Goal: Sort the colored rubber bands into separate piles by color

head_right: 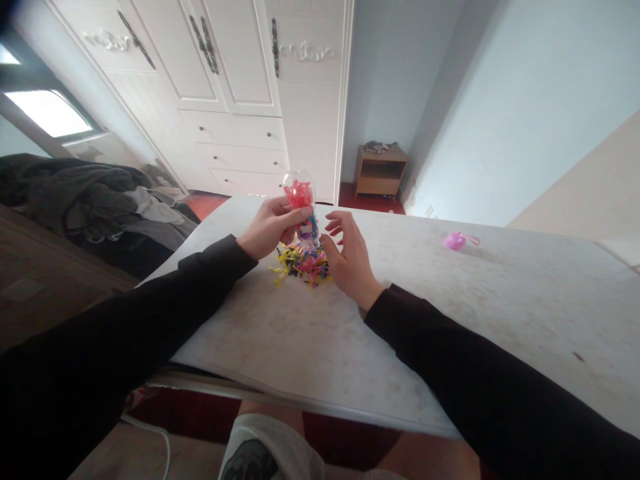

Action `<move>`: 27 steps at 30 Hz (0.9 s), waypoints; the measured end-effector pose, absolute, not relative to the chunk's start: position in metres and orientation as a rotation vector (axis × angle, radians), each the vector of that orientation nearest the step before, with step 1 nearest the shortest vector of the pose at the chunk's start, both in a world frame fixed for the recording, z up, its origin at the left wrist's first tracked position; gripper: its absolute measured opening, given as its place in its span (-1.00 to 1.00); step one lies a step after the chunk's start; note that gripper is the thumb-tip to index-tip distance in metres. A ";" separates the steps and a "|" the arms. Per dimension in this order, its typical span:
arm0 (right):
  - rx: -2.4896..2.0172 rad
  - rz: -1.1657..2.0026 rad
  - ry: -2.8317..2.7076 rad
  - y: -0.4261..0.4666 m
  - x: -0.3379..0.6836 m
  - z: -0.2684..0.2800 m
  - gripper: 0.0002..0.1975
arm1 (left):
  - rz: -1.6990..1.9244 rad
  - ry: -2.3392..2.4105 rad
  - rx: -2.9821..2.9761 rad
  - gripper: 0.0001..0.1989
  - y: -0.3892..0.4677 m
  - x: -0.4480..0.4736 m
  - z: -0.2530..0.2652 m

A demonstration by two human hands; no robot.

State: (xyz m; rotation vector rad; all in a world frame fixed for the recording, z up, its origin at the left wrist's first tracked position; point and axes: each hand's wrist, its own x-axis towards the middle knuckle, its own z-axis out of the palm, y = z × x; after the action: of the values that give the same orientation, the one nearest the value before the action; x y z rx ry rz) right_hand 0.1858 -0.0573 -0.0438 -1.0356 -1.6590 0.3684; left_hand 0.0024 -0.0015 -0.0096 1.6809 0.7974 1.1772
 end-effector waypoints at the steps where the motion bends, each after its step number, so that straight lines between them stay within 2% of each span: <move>1: -1.038 0.371 -1.658 -0.057 0.186 -0.044 -0.72 | 1.185 0.803 1.669 -0.68 -0.001 0.002 -0.009; 8: -1.032 0.376 -1.656 -0.057 0.186 -0.044 -0.75 | 1.183 0.787 1.528 -0.64 0.002 0.002 -0.012; 15: -0.953 0.258 -1.707 -0.061 0.186 -0.038 -0.90 | 1.165 0.737 0.945 -0.57 0.001 0.004 -0.002; 20: -0.924 0.216 -1.857 -0.064 0.186 -0.036 -0.66 | 1.120 0.723 0.810 -0.57 0.000 0.004 0.001; 27: -1.114 0.239 -2.047 -0.064 0.178 -0.045 -0.26 | 1.026 0.683 0.915 -0.56 -0.016 0.014 0.003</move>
State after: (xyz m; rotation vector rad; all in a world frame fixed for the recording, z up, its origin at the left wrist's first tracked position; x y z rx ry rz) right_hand 0.1781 -0.0644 -0.0449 -1.1139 -2.0469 0.2390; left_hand 0.0140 -0.0158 0.0029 0.9147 0.6826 1.0259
